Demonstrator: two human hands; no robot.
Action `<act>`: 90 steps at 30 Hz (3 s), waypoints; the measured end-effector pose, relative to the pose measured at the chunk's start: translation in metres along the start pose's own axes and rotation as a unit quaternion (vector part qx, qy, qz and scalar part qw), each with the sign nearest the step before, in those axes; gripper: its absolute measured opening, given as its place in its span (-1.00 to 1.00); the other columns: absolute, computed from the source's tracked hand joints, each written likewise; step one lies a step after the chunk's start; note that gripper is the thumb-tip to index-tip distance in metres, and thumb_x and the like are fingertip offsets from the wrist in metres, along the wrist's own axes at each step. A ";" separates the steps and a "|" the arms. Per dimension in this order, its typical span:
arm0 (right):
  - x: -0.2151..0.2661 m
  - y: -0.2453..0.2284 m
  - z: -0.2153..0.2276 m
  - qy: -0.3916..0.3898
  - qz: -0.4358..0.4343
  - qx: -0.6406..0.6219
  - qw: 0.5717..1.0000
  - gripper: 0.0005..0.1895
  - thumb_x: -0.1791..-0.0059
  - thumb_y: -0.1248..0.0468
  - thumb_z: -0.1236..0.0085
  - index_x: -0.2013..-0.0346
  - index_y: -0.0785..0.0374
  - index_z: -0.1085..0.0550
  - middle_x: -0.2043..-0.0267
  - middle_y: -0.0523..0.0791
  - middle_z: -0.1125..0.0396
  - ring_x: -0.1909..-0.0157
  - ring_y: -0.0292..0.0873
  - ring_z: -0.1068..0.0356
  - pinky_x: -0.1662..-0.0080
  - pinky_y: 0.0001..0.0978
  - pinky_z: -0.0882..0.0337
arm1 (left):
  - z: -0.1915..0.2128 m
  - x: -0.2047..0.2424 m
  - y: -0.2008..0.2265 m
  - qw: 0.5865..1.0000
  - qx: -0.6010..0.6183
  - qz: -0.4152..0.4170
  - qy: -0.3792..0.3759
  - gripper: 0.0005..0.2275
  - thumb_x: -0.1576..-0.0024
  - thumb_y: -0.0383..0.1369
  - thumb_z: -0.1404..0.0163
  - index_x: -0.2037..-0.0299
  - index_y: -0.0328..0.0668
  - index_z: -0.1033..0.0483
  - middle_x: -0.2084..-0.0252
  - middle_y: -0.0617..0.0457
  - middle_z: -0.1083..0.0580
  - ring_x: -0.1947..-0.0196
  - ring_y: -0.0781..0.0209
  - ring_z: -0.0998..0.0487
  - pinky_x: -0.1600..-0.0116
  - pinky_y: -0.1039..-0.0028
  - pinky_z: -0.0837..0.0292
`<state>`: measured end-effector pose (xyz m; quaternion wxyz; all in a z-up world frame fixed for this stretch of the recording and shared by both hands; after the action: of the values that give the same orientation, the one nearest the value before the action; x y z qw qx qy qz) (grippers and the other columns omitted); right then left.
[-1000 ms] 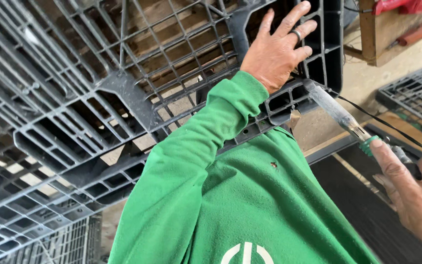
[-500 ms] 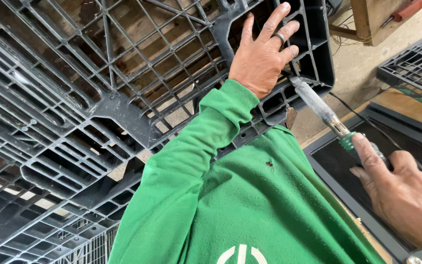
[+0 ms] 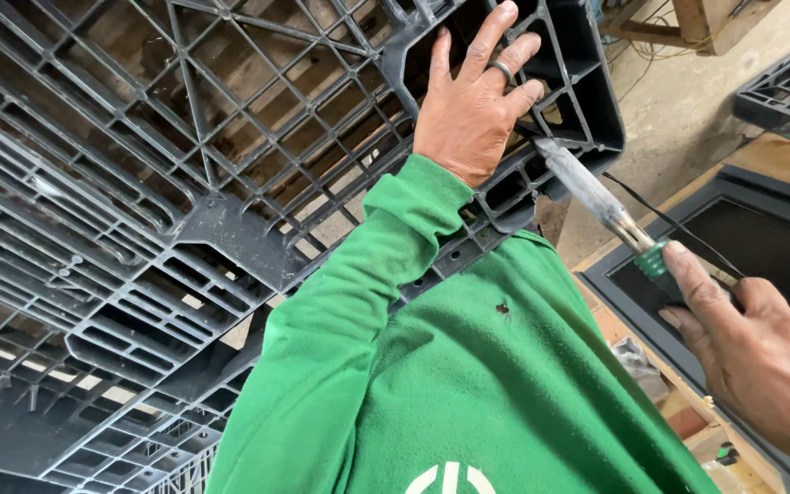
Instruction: The person uses a soldering iron to smooth the edges and seams of a black plastic crate. They hold the crate steady with one hand while moving the hot tool along the plastic surfaces to melt and flatten rough areas.
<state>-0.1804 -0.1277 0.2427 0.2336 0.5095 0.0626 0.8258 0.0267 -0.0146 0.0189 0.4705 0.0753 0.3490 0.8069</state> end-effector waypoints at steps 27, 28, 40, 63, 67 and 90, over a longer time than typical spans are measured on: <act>-0.028 0.061 -0.160 -0.119 0.052 -0.792 0.597 -0.55 -0.25 0.05 0.08 0.15 0.48 -0.36 0.51 -0.04 -0.23 0.51 -0.21 -0.21 0.44 -0.38 -0.27 | 0.012 0.001 0.008 0.995 -0.021 -0.090 -0.036 -0.65 -0.12 -0.41 -0.20 -0.14 0.03 -0.58 -0.45 0.19 -0.24 -0.56 0.01 0.07 -0.54 -0.29 0.09; -0.029 0.060 -0.161 -0.134 0.032 -0.788 0.600 -0.58 -0.21 0.06 0.07 0.08 0.45 -0.39 0.55 -0.02 -0.24 0.56 -0.19 -0.22 0.48 -0.37 -0.26 | 0.013 -0.001 0.008 0.994 -0.016 -0.095 -0.041 -0.68 -0.13 -0.40 -0.21 -0.11 0.03 -0.59 -0.39 0.22 -0.28 -0.55 0.02 0.05 -0.53 -0.30 0.09; -0.047 0.035 -0.163 -0.152 -0.002 -0.787 0.598 -0.56 -0.12 0.09 0.05 -0.06 0.41 -0.46 0.53 -0.08 -0.30 0.63 -0.24 -0.26 0.56 -0.41 -0.27 | 0.013 -0.007 0.011 0.996 0.000 -0.085 -0.041 -0.83 -0.22 -0.38 -0.19 0.01 -0.02 -0.59 -0.21 0.30 -0.41 -0.51 0.03 -0.05 -0.50 -0.24 -0.05; -0.054 0.038 -0.159 -0.132 0.024 -0.722 0.679 -0.62 -0.09 0.03 0.05 0.27 0.32 -0.44 0.57 -0.12 -0.24 0.59 -0.27 -0.24 0.52 -0.40 -0.26 | 0.013 -0.008 0.010 0.996 0.008 -0.077 -0.049 -0.72 -0.08 -0.43 -0.25 0.00 -0.03 -0.57 -0.23 0.28 -0.39 -0.51 0.02 -0.04 -0.50 -0.21 -0.07; -0.054 0.039 -0.157 -0.135 0.026 -0.718 0.683 -0.63 -0.09 0.01 0.05 0.25 0.30 -0.40 0.60 -0.12 -0.24 0.61 -0.26 -0.23 0.52 -0.41 -0.24 | 0.014 -0.008 0.010 0.995 0.009 -0.079 -0.053 -0.71 -0.06 -0.43 -0.24 0.00 -0.04 -0.58 -0.22 0.27 -0.40 -0.50 0.01 -0.05 -0.49 -0.20 -0.07; -0.052 0.040 -0.146 -0.127 0.006 -0.696 0.707 -0.61 -0.08 0.01 0.06 0.28 0.32 -0.46 0.60 -0.12 -0.22 0.61 -0.26 -0.23 0.52 -0.38 -0.25 | 0.010 -0.007 0.008 0.995 -0.005 -0.084 -0.052 -0.74 -0.12 -0.43 -0.23 -0.02 -0.04 -0.60 -0.22 0.27 -0.41 -0.52 0.03 -0.01 -0.52 -0.17 -0.03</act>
<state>-0.3014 -0.1664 0.1450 0.5228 0.3025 -0.5632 0.5640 0.0293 -0.0177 0.0332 0.5546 0.0856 0.3250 0.7612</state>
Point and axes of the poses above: each hand's wrist, its own x-axis away from the middle knuckle, its own z-axis out of the back of the hand, y = z × x, the point moved 3 cm from there along -x, towards the middle knuckle
